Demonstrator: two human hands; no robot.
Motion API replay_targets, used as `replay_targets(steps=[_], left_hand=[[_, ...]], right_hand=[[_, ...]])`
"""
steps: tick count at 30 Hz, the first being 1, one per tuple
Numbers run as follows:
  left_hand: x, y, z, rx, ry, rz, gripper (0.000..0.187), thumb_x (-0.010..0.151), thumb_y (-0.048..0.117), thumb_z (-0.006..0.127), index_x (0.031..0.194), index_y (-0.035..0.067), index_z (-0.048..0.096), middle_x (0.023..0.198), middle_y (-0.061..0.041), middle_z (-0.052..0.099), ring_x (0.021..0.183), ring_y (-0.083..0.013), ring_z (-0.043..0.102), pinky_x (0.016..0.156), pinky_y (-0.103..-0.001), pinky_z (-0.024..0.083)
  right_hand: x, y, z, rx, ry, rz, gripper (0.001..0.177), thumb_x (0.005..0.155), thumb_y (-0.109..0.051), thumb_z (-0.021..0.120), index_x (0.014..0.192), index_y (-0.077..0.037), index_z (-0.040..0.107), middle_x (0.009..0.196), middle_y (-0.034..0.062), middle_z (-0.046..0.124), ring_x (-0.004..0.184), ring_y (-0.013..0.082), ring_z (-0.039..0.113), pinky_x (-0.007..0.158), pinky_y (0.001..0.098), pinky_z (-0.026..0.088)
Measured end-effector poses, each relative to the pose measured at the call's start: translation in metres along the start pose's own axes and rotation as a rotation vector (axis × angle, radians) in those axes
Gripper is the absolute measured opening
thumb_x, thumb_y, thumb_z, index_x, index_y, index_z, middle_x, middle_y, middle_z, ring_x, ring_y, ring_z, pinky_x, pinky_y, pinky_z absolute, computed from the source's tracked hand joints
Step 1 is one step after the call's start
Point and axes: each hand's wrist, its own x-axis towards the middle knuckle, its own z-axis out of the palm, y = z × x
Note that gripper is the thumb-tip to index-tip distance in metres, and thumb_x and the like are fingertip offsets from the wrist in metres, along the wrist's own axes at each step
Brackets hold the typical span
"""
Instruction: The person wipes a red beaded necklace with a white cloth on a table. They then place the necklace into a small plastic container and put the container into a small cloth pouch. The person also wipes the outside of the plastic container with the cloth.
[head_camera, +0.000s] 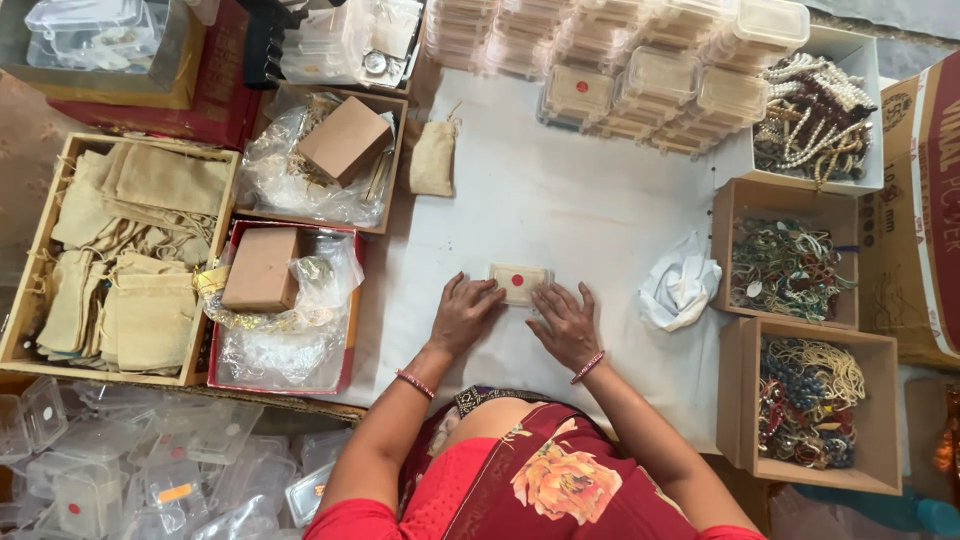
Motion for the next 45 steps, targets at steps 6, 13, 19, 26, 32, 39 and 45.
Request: replay_targets(steps=[6, 13, 19, 26, 32, 39, 45], left_hand=[[-0.003, -0.005, 0.015, 0.23, 0.023, 0.119, 0.03, 0.095, 0.031, 0.071, 0.121, 0.018, 0.073, 0.121, -0.003, 0.069, 0.105, -0.0195, 0.064, 0.113, -0.052, 0.037], [-0.002, 0.003, 0.006, 0.112, 0.035, 0.079, 0.056, 0.093, 0.036, 0.071, 0.14, 0.012, 0.055, 0.13, -0.008, 0.058, 0.126, -0.0242, 0.054, 0.117, -0.054, 0.031], [0.003, 0.006, 0.004, 0.149, 0.013, 0.0, 0.066, 0.088, 0.038, 0.072, 0.144, 0.013, 0.049, 0.142, -0.012, 0.046, 0.135, -0.0277, 0.043, 0.118, -0.055, 0.025], [0.01, 0.008, 0.0, 0.121, -0.003, -0.078, 0.057, 0.093, 0.037, 0.067, 0.14, 0.009, 0.051, 0.143, -0.016, 0.045, 0.137, -0.0324, 0.039, 0.117, -0.057, 0.023], [0.011, 0.006, 0.004, 0.094, -0.074, -0.157, 0.052, 0.095, 0.037, 0.065, 0.136, 0.007, 0.055, 0.144, -0.017, 0.043, 0.137, -0.0327, 0.037, 0.116, -0.057, 0.021], [0.012, 0.002, 0.011, 0.076, -0.132, -0.22, 0.051, 0.093, 0.038, 0.065, 0.131, 0.006, 0.056, 0.147, -0.018, 0.04, 0.137, -0.0337, 0.035, 0.116, -0.058, 0.019], [0.012, 0.003, 0.011, 0.082, -0.12, -0.225, 0.047, 0.094, 0.038, 0.065, 0.128, 0.007, 0.059, 0.146, -0.018, 0.043, 0.137, -0.0325, 0.036, 0.116, -0.057, 0.019]], right_hand=[[0.014, 0.0, 0.015, 0.006, 0.013, 0.112, 0.035, 0.086, -0.033, 0.076, 0.113, -0.012, 0.072, 0.124, 0.0051, 0.067, 0.124, 0.025, 0.06, 0.121, 0.0601, 0.021], [0.042, -0.006, 0.018, -0.051, 0.061, -0.089, 0.035, 0.083, -0.026, 0.075, 0.112, -0.007, 0.074, 0.125, 0.0112, 0.068, 0.12, 0.0283, 0.06, 0.113, 0.0617, 0.029], [0.093, 0.056, 0.019, 0.033, 0.137, -0.058, 0.016, 0.085, -0.005, 0.065, 0.098, -0.01, 0.073, 0.109, 0.0079, 0.072, 0.104, 0.0289, 0.069, 0.09, 0.0433, 0.055], [0.219, 0.136, -0.016, -0.037, 0.308, 0.116, 0.009, 0.089, -0.004, 0.068, 0.094, -0.011, 0.072, 0.103, 0.0068, 0.072, 0.092, 0.0297, 0.07, 0.078, 0.0414, 0.056], [0.286, 0.186, 0.001, -0.125, 0.298, 0.157, 0.01, 0.089, -0.007, 0.068, 0.097, -0.012, 0.072, 0.107, 0.0058, 0.071, 0.102, 0.0283, 0.069, 0.084, 0.0422, 0.056], [0.291, 0.199, 0.021, -0.286, 0.354, 0.125, 0.012, 0.084, -0.011, 0.069, 0.095, -0.014, 0.073, 0.105, 0.003, 0.072, 0.101, 0.0276, 0.067, 0.092, 0.0446, 0.051], [0.254, 0.184, 0.037, -0.164, -0.083, 0.063, 0.02, 0.101, -0.032, 0.067, 0.104, -0.013, 0.072, 0.111, 0.007, 0.068, 0.108, 0.0267, 0.06, 0.1, 0.0427, 0.044]])
